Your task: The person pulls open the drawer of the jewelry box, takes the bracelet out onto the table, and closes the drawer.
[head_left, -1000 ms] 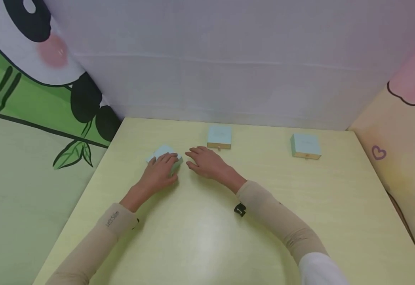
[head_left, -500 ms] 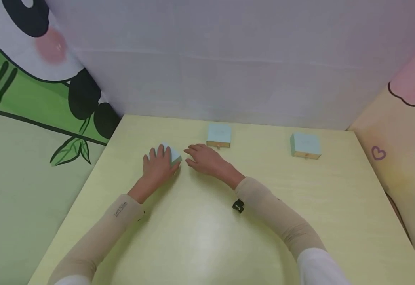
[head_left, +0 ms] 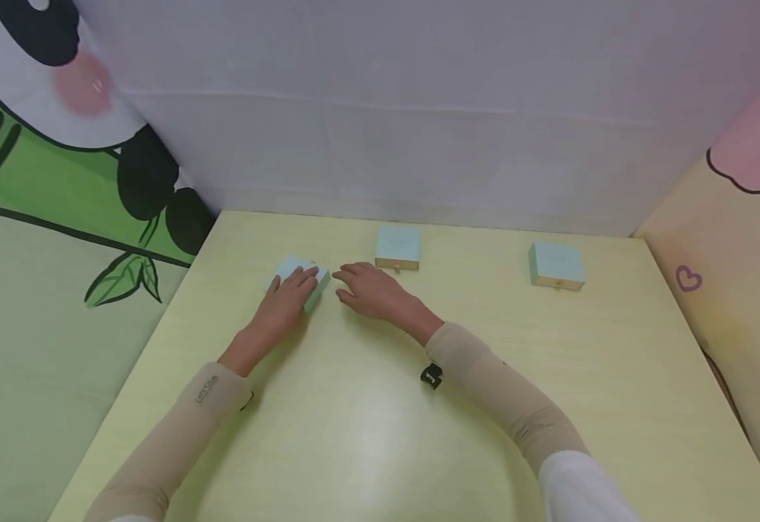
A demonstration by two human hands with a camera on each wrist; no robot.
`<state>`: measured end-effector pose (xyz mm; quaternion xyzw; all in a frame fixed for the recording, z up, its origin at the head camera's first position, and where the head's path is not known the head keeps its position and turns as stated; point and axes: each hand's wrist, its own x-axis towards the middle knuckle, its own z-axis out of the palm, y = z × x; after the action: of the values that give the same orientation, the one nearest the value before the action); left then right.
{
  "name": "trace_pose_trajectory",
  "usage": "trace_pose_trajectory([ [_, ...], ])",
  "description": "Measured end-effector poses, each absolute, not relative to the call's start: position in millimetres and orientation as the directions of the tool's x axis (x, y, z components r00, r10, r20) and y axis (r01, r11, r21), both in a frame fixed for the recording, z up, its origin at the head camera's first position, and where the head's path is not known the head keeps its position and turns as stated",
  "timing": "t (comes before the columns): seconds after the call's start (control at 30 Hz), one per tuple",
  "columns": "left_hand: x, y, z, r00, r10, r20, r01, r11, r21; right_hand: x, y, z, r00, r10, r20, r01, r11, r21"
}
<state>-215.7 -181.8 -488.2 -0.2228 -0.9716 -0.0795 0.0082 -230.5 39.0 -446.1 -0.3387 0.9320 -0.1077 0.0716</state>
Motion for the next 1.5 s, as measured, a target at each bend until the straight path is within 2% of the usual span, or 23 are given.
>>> trace_pose_trajectory([
  [0.23, -218, -184, -482, -0.894, 0.446, 0.040, 0.441, 0.862, 0.251, -230, 37, -446, -0.769, -0.637, -0.052, -0.605, 0.752, -0.261],
  [0.4, -217, -180, -474, -0.942, 0.334, 0.036, 0.325, 0.880, 0.346, -232, 34, -448, -0.766, -0.641, -0.049, -0.609, 0.748, -0.262],
  [0.5, -218, -177, -473, -0.972, 0.236, 0.003, 0.225, 0.919, 0.323, -234, 32, -449, -0.770, -0.637, -0.039, -0.608, 0.751, -0.256],
  [0.6, -219, -175, -476, -0.987, 0.158, -0.025, 0.148, 0.958, 0.245, -235, 32, -451, -0.770, -0.637, -0.046, -0.605, 0.751, -0.264],
  [0.8, -222, -171, -478, -0.996, 0.094, -0.007, 0.091, 0.983, 0.162, -240, 30, -451, -0.774, -0.631, -0.060, -0.595, 0.756, -0.274],
  [0.93, -225, -172, -471, -0.993, 0.099, -0.059, 0.088, 0.984, 0.155, -243, 29, -450, -0.776, -0.629, -0.055, -0.596, 0.758, -0.266],
  [1.13, -229, -177, -462, -0.973, 0.189, -0.131, 0.166, 0.972, 0.168, -248, 27, -450, -0.778, -0.625, -0.064, -0.588, 0.760, -0.276],
  [1.5, -234, -183, -469, -0.934, 0.320, -0.156, 0.276, 0.927, 0.253, -260, 18, -460, -0.789, -0.604, -0.108, -0.550, 0.774, -0.314],
])
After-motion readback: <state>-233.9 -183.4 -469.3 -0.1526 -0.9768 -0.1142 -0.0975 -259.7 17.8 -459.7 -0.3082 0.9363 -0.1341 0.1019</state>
